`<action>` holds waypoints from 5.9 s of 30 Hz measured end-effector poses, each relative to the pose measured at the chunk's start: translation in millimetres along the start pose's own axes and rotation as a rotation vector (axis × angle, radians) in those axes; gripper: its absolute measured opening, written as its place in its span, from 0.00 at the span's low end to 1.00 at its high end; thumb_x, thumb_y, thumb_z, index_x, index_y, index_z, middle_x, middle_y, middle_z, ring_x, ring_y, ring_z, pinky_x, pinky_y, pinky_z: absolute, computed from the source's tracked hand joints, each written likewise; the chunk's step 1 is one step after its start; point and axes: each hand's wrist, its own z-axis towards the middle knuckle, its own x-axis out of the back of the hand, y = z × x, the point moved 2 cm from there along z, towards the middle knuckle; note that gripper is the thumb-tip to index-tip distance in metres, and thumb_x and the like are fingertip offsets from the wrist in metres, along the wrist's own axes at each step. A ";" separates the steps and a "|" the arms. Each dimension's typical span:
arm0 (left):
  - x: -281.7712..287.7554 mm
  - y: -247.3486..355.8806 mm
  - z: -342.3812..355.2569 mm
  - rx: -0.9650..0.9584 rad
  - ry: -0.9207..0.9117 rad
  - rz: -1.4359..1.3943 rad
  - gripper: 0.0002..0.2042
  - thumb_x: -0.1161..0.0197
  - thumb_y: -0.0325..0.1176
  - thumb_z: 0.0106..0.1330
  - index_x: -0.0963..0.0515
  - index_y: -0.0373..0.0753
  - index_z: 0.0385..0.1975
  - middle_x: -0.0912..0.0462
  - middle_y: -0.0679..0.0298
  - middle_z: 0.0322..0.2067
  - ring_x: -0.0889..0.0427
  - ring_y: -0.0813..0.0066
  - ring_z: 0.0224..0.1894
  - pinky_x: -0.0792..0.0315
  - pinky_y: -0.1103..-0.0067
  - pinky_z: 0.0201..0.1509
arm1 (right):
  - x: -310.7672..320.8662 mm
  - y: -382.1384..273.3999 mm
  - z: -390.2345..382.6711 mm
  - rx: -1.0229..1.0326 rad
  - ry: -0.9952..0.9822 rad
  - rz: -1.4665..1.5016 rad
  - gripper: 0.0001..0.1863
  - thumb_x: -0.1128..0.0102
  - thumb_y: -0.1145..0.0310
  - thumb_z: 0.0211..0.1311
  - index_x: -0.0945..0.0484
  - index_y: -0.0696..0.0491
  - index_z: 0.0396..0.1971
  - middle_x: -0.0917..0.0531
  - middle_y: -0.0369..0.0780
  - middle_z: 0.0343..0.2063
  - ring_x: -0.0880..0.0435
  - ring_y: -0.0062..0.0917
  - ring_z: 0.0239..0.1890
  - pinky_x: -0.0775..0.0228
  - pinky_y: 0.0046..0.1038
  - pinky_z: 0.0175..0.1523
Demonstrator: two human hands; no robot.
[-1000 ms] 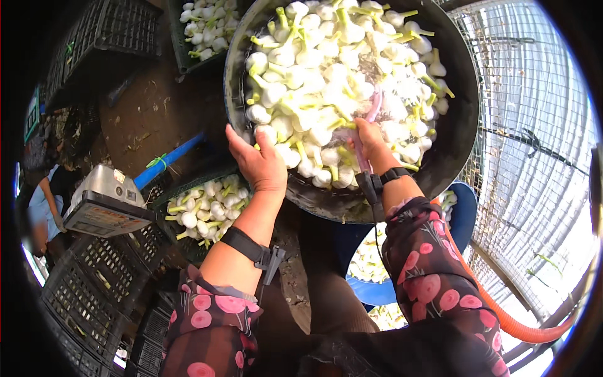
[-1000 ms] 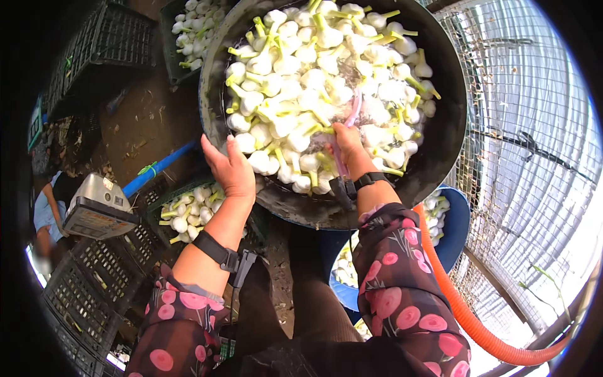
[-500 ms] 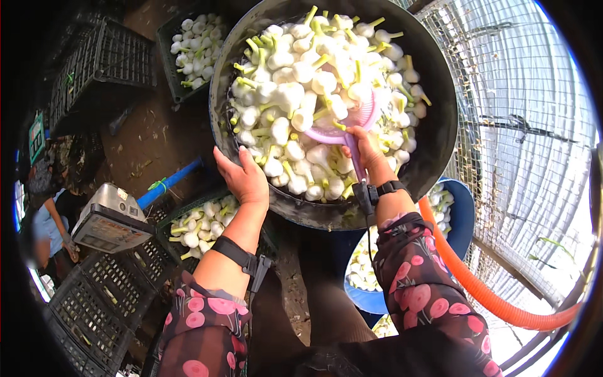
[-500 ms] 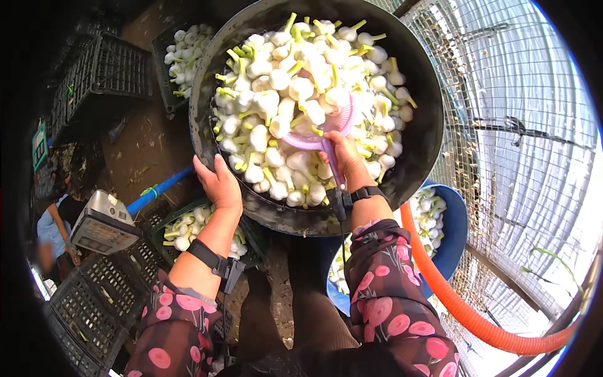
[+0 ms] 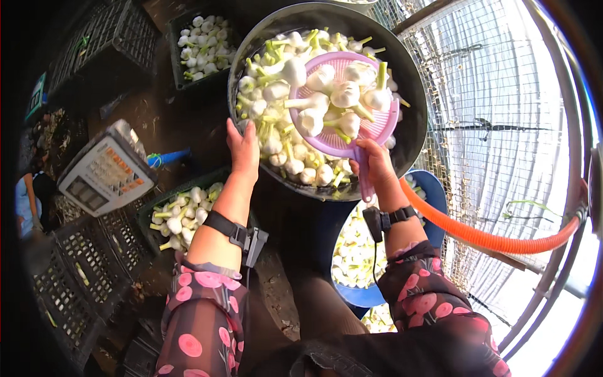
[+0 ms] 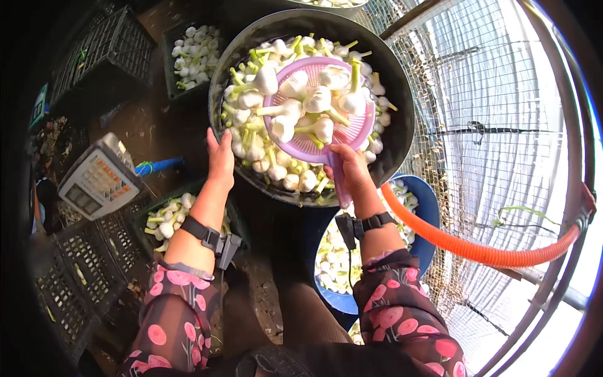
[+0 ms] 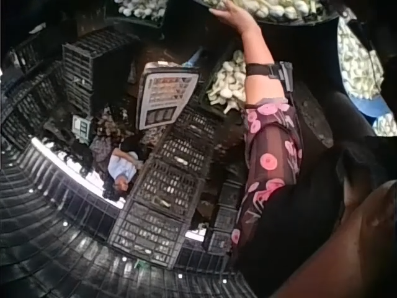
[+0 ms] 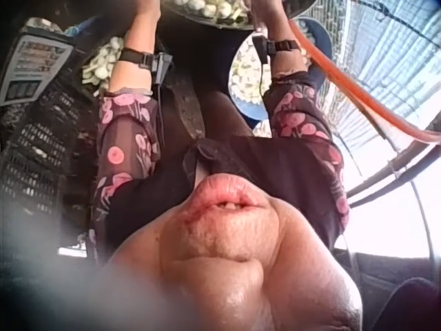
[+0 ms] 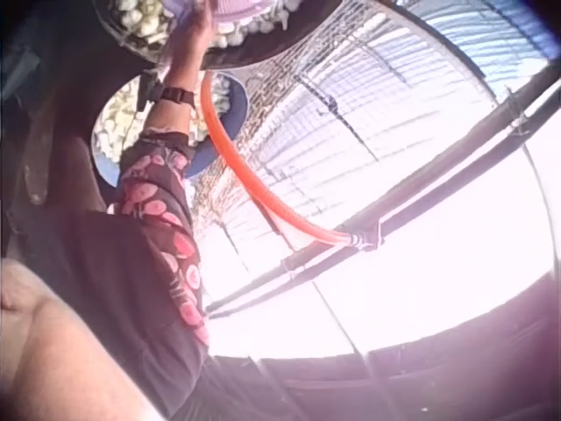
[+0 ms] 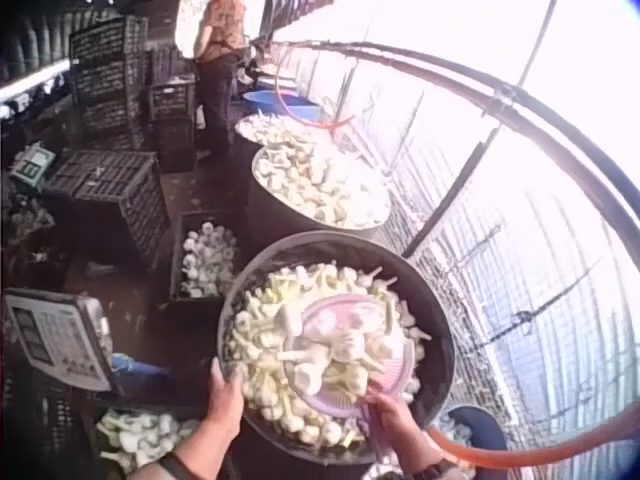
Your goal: Sorting garlic bulbs from a bucket into mesh bags and crates using a colander and scale.
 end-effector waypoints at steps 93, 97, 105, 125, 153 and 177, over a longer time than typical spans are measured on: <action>264.3 -171.4 -115.2 -0.129 -0.022 -0.125 0.14 0.53 0.37 0.72 0.33 0.32 0.47 0.23 0.57 0.38 0.23 0.69 0.40 0.29 0.74 0.46 | -243.9 279.3 -141.1 -0.301 -0.197 -0.463 0.06 0.44 0.74 0.55 0.26 0.62 0.26 0.20 0.41 0.19 0.18 0.23 0.19 0.23 0.22 0.26; 266.6 -180.2 -115.8 0.175 -0.104 -0.566 0.13 0.51 0.38 0.71 0.31 0.34 0.45 0.23 0.61 0.36 0.23 0.77 0.34 0.28 0.78 0.38 | -195.4 294.4 -122.4 -0.361 -0.268 -0.346 0.06 0.44 0.72 0.57 0.25 0.60 0.28 0.21 0.38 0.21 0.20 0.21 0.20 0.24 0.22 0.25; 327.8 -243.4 -93.8 0.241 0.398 -0.369 0.08 0.48 0.35 0.71 0.33 0.37 0.39 0.26 0.66 0.28 0.28 0.82 0.25 0.31 0.81 0.26 | -50.0 252.3 -82.6 0.001 0.109 -1.685 0.19 0.31 0.56 0.49 0.20 0.59 0.22 0.17 0.48 0.24 0.18 0.41 0.27 0.24 0.33 0.35; 194.5 -198.5 -142.3 0.020 -0.339 0.171 0.38 0.46 0.16 0.50 0.46 0.40 0.66 0.38 0.52 0.60 0.23 0.66 0.45 0.29 0.73 0.52 | -140.8 133.4 -49.2 -0.145 -0.177 0.350 0.23 0.63 0.54 0.71 0.27 0.59 0.37 0.26 0.39 0.16 0.31 0.21 0.15 0.35 0.23 0.23; -36.5 -18.2 4.4 -0.167 0.430 0.326 0.23 0.51 0.32 0.66 0.42 0.34 0.61 0.32 0.44 0.53 0.31 0.46 0.54 0.34 0.63 0.57 | 74.0 109.0 195.8 -0.222 0.261 -0.669 0.14 0.45 0.61 0.60 0.28 0.55 0.38 0.26 0.37 0.15 0.28 0.24 0.12 0.35 0.25 0.15; -14.7 -44.5 5.1 -0.237 0.084 0.209 0.32 0.44 0.40 0.65 0.49 0.38 0.66 0.36 0.42 0.55 0.32 0.46 0.56 0.34 0.61 0.58 | 31.2 82.7 83.3 -0.191 0.134 -0.025 0.22 0.57 0.45 0.68 0.28 0.50 0.37 0.29 0.34 0.13 0.33 0.19 0.10 0.40 0.17 0.14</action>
